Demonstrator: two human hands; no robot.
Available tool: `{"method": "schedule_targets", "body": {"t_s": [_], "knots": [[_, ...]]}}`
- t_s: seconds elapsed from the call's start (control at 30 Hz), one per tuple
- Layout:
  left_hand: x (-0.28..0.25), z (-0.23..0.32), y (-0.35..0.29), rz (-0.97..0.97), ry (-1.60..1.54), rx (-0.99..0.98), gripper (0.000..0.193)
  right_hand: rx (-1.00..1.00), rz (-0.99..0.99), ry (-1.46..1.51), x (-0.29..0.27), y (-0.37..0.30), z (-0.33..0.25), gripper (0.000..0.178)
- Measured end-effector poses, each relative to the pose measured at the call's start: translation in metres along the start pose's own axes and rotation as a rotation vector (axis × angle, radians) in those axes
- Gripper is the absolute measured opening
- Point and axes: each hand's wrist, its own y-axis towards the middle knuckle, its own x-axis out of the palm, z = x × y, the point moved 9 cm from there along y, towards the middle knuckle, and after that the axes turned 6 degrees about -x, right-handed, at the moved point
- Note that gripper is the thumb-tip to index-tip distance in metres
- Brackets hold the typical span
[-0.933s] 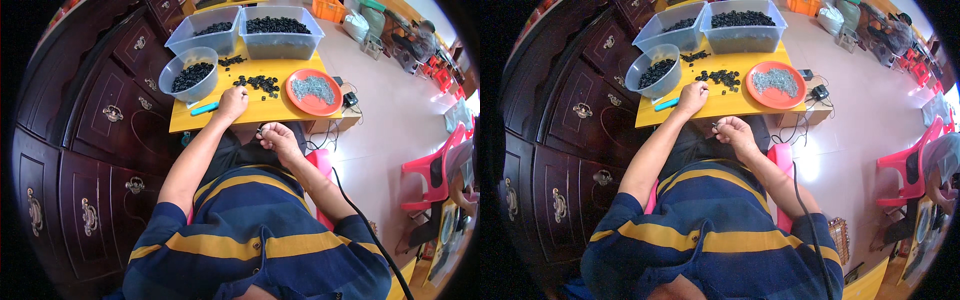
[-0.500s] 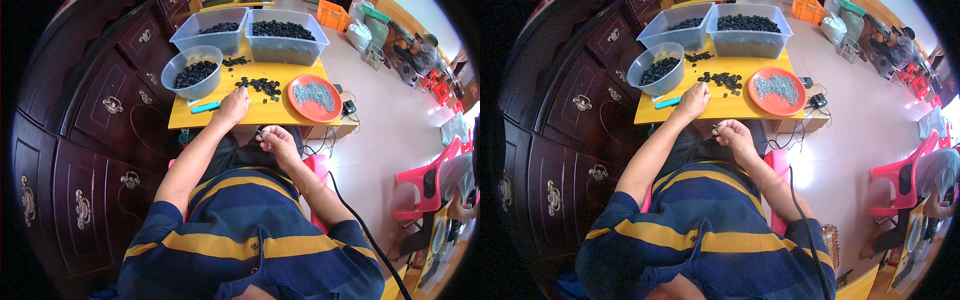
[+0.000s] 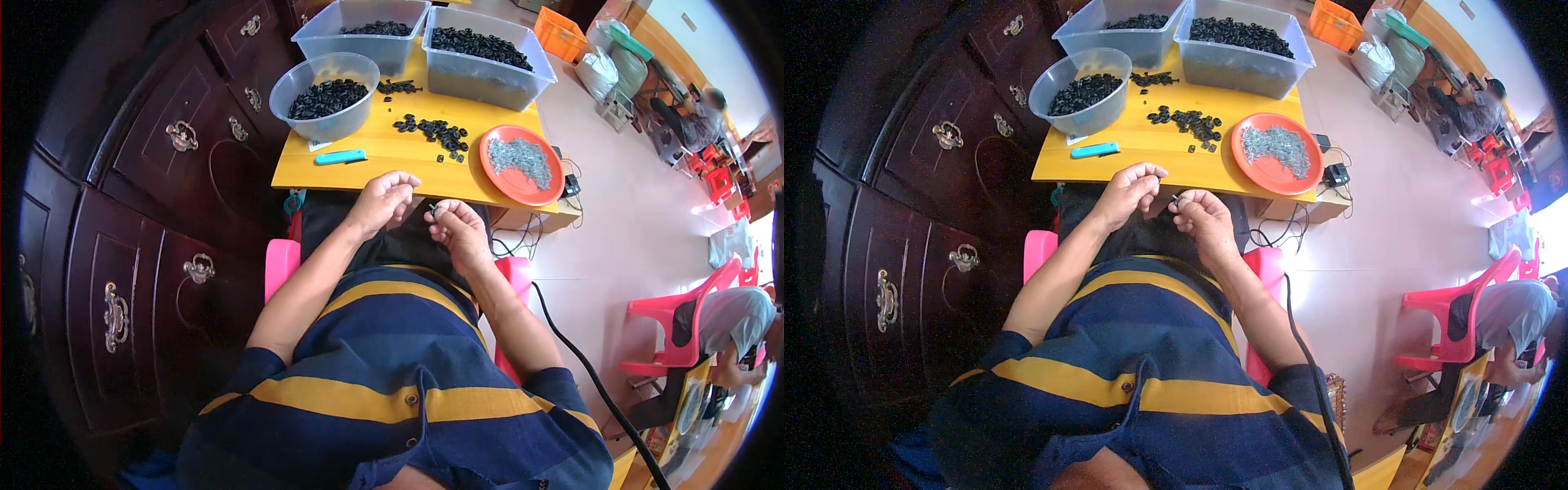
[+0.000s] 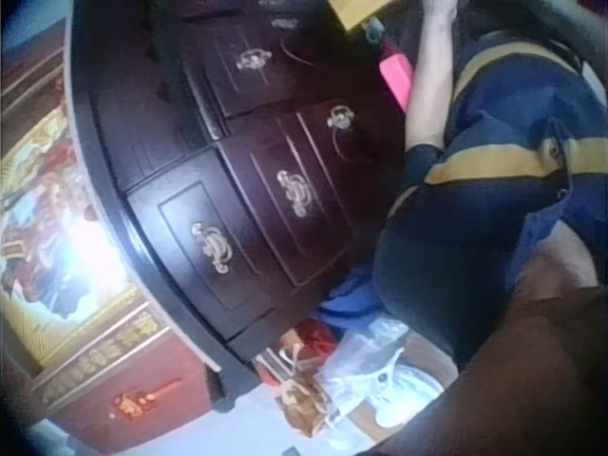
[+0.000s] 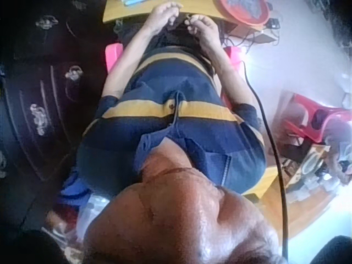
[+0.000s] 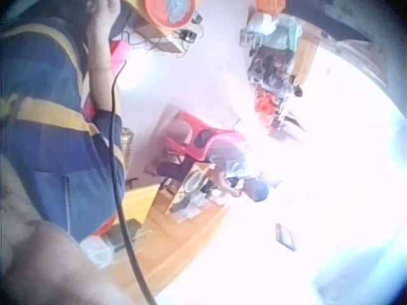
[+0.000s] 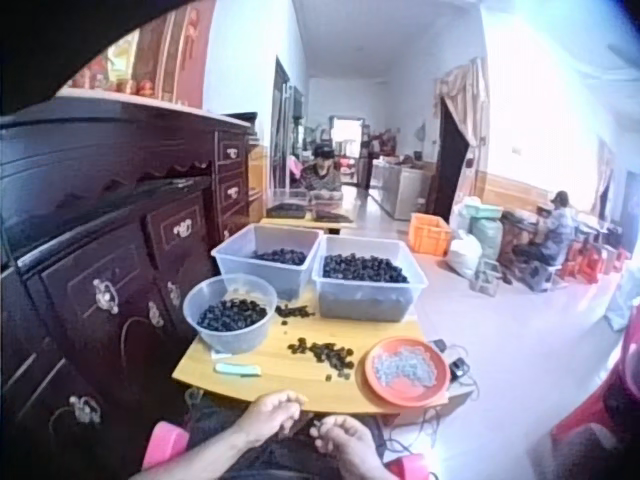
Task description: The person assembles hardware components by picking black plastic pieces and metal pins from the table and fitting them together by hand.
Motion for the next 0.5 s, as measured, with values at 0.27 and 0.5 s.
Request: {"method": "schedule_targets", "body": {"t_s": [0.27,0.5], "knots": [[0.008,0.02,-0.022,-0.032,0.077,0.134,0.022,0.001,0.004,-0.009,-0.001,0.0,0.001,0.005],[0.012,0.044,-0.033,0.048,0.466,0.347,0.022,-0.001,0.01,-0.028,-0.001,0.0,-0.001,0.006]]}}
